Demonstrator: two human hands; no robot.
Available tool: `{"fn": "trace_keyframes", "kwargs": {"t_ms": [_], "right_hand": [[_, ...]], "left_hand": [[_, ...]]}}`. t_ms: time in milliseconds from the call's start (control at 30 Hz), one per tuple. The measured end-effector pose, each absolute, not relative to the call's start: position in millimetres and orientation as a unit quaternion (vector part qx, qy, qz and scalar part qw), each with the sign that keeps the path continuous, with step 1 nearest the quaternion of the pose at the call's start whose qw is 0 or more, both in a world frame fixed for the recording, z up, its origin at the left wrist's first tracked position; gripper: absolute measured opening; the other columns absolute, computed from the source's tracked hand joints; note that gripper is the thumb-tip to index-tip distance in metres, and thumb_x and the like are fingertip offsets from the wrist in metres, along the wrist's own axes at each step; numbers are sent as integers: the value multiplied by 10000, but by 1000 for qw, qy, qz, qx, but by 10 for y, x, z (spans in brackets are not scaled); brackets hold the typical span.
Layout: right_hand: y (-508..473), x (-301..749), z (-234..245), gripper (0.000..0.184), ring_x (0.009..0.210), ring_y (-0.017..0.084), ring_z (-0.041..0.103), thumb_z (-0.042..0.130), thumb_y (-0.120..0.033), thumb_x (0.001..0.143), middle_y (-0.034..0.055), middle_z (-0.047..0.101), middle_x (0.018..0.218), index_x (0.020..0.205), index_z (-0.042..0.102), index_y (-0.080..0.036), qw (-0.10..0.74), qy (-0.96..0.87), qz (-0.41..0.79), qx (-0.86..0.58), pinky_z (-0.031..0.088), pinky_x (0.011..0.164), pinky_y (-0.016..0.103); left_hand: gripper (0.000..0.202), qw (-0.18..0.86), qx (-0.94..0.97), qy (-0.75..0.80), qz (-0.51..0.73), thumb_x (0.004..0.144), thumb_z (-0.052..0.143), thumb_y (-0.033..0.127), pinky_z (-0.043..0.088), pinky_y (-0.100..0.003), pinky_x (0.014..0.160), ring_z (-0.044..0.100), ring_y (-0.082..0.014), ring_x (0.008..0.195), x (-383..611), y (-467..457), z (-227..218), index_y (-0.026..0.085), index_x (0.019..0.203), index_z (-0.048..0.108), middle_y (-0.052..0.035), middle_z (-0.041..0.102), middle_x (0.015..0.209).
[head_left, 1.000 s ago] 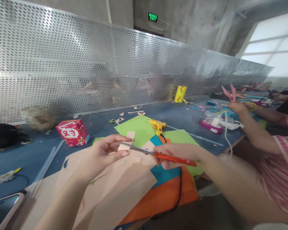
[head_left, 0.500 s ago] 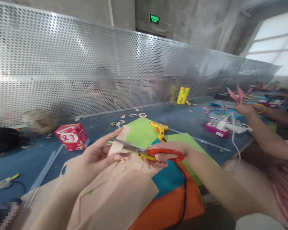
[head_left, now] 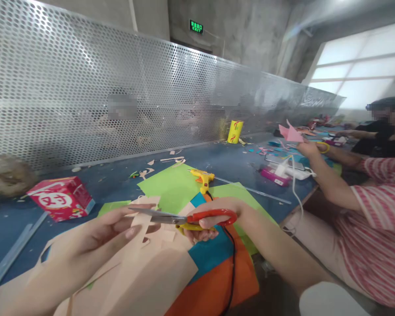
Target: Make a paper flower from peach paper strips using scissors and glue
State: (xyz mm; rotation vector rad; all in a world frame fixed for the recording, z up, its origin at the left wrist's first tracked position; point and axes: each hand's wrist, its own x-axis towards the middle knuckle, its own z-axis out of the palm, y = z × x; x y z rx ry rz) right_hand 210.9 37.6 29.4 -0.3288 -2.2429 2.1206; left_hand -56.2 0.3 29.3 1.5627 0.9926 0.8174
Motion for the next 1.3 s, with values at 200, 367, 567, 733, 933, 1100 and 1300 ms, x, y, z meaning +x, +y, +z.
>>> {"fn": "trace_keyframes", "kwargs": {"t_ms": [200,367,567,733,933,1100,1300], "right_hand": [[424,2123,226,507,554,65,393,444,-594,775,-28,385,671,922,491,-111,13,-722,685,-91,335,463,201],[404,2117,230,523,538,62,371,474,-614,740,-26,372,678,890,466,-113,22,-713,692,-109,323,432,198],[363,2142,270,514,576,68,384,447,-605,763,-4,402,719,908,473,-112,31,-734,662,-147,332,457,194],[364,2147,270,552,586,64,386,446,-622,754,-3,387,743,949,485,-107,30,-755,640,-137,342,499,203],[329,2141,295,619,632,84,377,468,-666,697,12,402,768,952,478,-103,27,-753,637,-163,338,518,218],[316,2148,327,625,648,89,377,467,-668,692,13,393,765,954,482,-101,18,-753,635,-170,332,506,209],[359,2185,283,590,694,103,405,462,-640,722,22,409,788,975,496,-108,-3,-778,606,-166,368,540,210]], "left_hand": [[359,518,639,445,355,728,606,359,496,-275,742,595,-225,974,-572,23,256,309,1083,574,-20,685,990],[325,508,621,466,373,669,663,352,505,-263,690,617,-222,921,-519,53,307,268,980,621,-46,665,1047],[381,498,602,478,402,644,694,287,502,-223,681,615,-205,937,-509,19,302,259,1009,590,-29,689,981],[445,522,589,466,405,641,689,288,517,-263,701,624,-214,917,-452,-46,358,245,1067,564,-36,678,1014],[574,503,617,485,362,613,693,348,515,-238,572,636,-219,861,-511,-24,317,253,1153,523,-38,706,877],[591,515,648,475,300,658,664,348,500,-236,538,647,-172,668,-561,-21,307,254,1206,463,-35,702,835],[488,519,655,449,316,653,672,284,514,-273,592,621,-113,598,-545,-61,329,317,1118,528,-42,548,1219]]}}
